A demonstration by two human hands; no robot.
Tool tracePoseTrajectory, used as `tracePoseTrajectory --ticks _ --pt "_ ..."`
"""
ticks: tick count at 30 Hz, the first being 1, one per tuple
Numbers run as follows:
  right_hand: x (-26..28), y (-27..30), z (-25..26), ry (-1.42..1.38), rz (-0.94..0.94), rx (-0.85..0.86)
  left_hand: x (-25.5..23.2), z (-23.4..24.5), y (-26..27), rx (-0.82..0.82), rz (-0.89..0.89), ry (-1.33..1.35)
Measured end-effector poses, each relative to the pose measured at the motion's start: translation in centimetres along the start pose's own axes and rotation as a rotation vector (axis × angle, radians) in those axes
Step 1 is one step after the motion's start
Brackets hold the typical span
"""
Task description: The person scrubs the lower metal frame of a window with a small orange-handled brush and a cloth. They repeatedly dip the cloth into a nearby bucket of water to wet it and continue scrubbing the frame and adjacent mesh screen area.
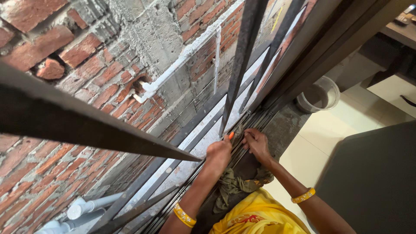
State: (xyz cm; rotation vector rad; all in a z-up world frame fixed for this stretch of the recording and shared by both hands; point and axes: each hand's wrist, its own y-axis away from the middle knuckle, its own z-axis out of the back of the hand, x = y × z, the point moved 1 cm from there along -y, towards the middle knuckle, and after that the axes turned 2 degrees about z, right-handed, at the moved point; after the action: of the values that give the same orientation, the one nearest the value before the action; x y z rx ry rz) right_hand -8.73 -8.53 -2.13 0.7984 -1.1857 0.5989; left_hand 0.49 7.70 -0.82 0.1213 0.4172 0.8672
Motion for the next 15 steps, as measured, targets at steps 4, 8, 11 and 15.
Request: tracePoseTrajectory --ticks 4,8,11,15 --pt "2.0 0.8 -0.5 0.142 0.072 -0.030 -1.5 4.1 2.1 -0.100 -0.174 -0.191" --pt "4.3 2.6 -1.3 0.407 0.429 -0.112 -2.6 5.7 4.1 -0.427 -0.341 -0.329" --pt "5.4 3.2 -1.9 0.344 0.386 -0.041 -3.2 6.1 4.5 -0.495 -0.351 -0.372" --pt "6.6 4.2 -2.0 0.295 0.346 0.015 -3.6 7.1 4.9 -0.541 -0.342 -0.264"
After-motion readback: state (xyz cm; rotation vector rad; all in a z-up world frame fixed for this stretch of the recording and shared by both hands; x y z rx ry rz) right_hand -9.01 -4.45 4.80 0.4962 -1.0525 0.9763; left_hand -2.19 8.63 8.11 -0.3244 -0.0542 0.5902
